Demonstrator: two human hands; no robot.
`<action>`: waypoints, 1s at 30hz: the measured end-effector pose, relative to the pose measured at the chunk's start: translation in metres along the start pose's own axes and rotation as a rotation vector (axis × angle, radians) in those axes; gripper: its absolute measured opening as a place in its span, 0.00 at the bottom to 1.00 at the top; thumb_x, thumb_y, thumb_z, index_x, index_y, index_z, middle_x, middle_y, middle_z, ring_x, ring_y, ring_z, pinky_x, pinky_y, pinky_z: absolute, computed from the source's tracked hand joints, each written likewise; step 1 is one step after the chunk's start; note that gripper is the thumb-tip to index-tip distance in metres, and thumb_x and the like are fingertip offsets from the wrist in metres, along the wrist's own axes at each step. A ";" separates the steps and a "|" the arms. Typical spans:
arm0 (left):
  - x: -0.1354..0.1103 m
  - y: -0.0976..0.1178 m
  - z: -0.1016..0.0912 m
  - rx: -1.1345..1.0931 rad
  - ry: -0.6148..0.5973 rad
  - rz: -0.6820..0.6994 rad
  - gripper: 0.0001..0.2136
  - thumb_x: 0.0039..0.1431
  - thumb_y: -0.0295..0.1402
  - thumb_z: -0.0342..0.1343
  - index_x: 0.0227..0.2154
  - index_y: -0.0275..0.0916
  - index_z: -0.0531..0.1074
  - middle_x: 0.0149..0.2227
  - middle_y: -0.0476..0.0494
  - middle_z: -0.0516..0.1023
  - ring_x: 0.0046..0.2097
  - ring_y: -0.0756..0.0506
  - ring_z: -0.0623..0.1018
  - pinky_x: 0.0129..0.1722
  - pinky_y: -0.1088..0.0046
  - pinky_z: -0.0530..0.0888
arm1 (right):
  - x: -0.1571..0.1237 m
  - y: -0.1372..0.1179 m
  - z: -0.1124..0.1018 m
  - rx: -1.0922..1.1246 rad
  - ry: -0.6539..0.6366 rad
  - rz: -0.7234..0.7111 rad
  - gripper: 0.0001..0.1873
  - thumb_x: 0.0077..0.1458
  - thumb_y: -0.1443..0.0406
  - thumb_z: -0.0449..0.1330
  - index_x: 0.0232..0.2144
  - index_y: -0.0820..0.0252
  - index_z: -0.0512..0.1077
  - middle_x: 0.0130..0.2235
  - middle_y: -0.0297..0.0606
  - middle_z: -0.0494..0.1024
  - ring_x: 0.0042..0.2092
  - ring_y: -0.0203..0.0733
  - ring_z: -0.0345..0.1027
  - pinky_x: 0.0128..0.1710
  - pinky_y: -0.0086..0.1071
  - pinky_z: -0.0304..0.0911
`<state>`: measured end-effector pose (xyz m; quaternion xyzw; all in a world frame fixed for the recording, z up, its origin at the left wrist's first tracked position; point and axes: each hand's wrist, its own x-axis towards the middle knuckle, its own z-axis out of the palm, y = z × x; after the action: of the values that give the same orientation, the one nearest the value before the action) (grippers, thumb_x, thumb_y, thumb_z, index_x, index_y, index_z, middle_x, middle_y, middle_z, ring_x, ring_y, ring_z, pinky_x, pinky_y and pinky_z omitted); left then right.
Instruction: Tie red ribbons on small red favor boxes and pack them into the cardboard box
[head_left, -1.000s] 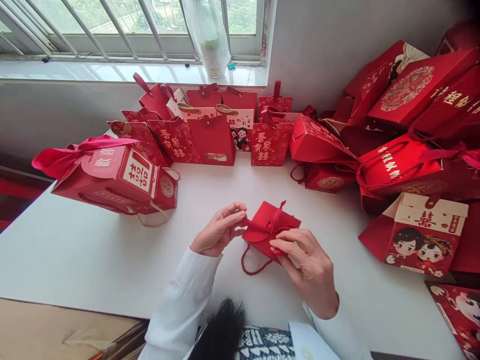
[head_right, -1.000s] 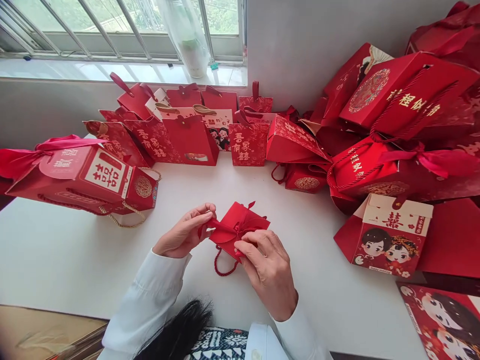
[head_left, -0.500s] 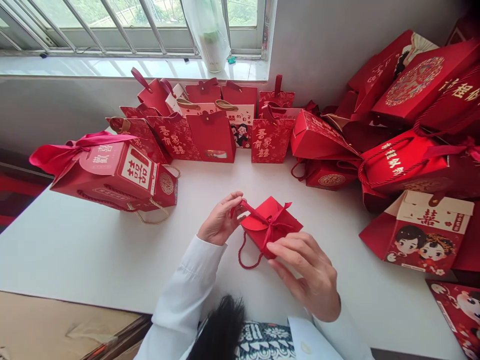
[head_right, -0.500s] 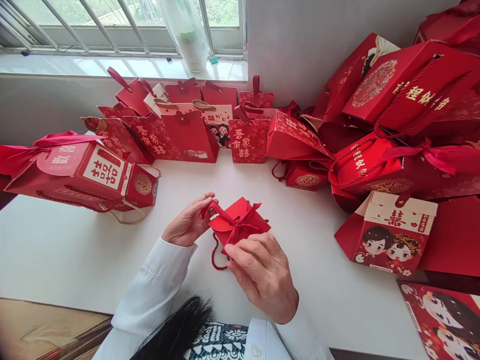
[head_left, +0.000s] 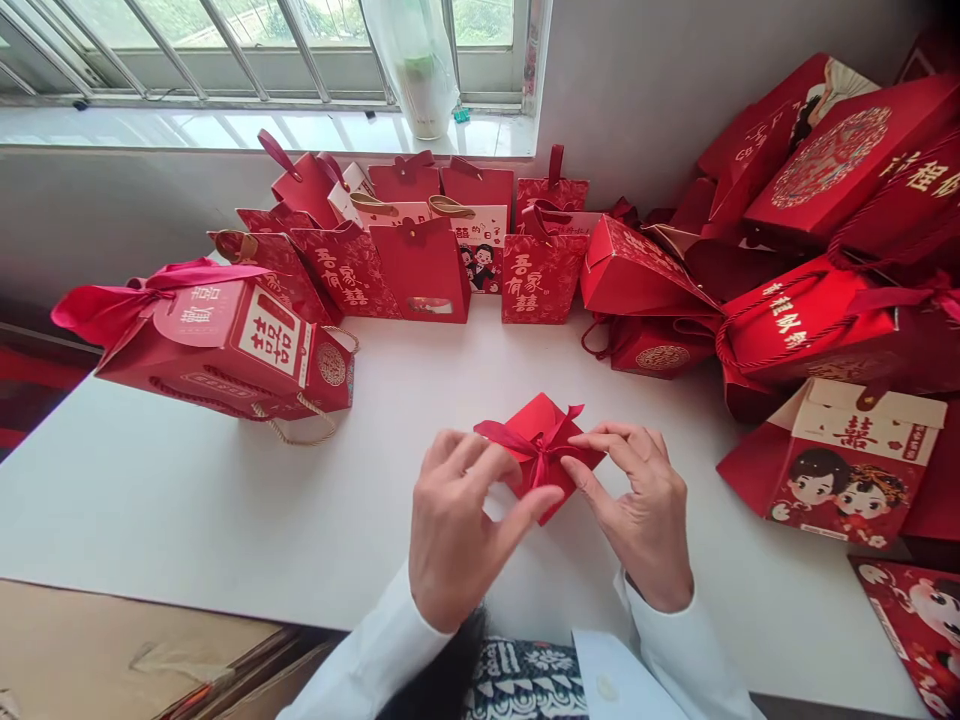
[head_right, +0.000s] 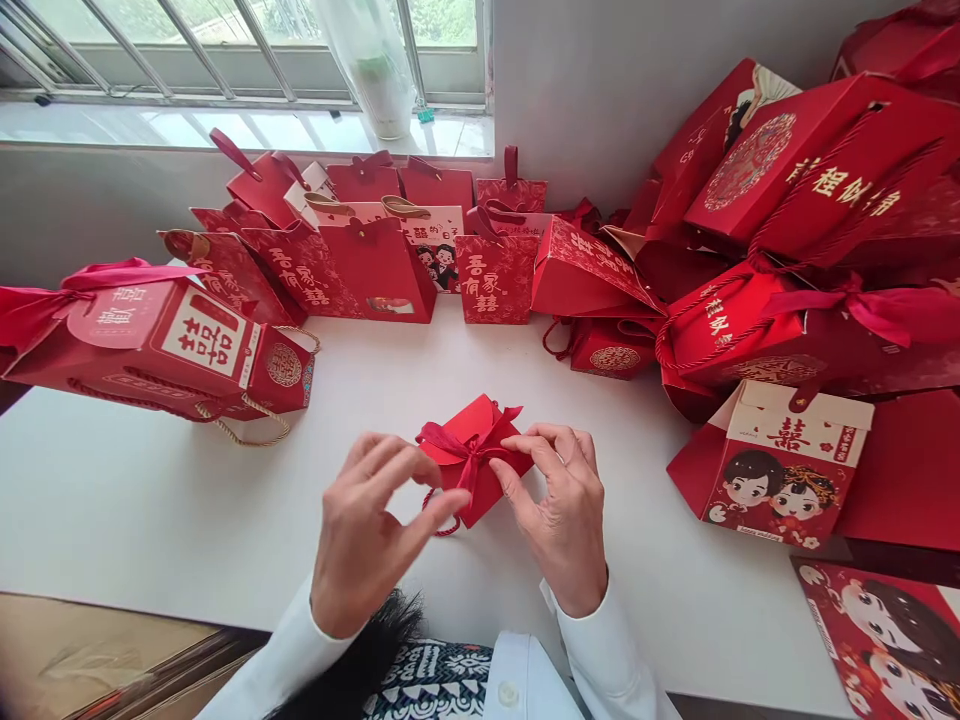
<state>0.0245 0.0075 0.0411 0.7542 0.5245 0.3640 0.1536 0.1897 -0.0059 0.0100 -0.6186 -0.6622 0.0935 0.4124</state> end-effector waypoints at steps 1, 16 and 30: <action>-0.004 0.004 0.001 0.013 -0.067 0.000 0.12 0.53 0.40 0.61 0.23 0.39 0.67 0.26 0.49 0.73 0.33 0.46 0.66 0.35 0.70 0.66 | 0.000 -0.001 0.000 0.007 0.002 0.005 0.03 0.56 0.63 0.61 0.34 0.55 0.74 0.37 0.35 0.71 0.41 0.43 0.63 0.39 0.34 0.61; -0.006 -0.015 -0.011 -0.125 -0.331 -0.267 0.08 0.60 0.31 0.53 0.25 0.39 0.67 0.28 0.51 0.71 0.33 0.48 0.68 0.35 0.72 0.66 | 0.005 -0.011 -0.001 0.095 -0.108 0.100 0.07 0.56 0.68 0.59 0.26 0.56 0.67 0.28 0.29 0.71 0.33 0.38 0.60 0.34 0.31 0.58; -0.001 -0.001 0.016 -0.060 -0.035 0.068 0.02 0.59 0.27 0.55 0.33 0.40 0.71 0.34 0.46 0.72 0.41 0.46 0.66 0.39 0.71 0.69 | 0.002 -0.015 -0.006 0.177 -0.160 0.182 0.04 0.56 0.68 0.59 0.30 0.53 0.70 0.31 0.26 0.73 0.34 0.37 0.64 0.37 0.30 0.60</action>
<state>0.0352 0.0095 0.0291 0.7730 0.4846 0.3711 0.1730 0.1824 -0.0095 0.0242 -0.6280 -0.6232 0.2374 0.4011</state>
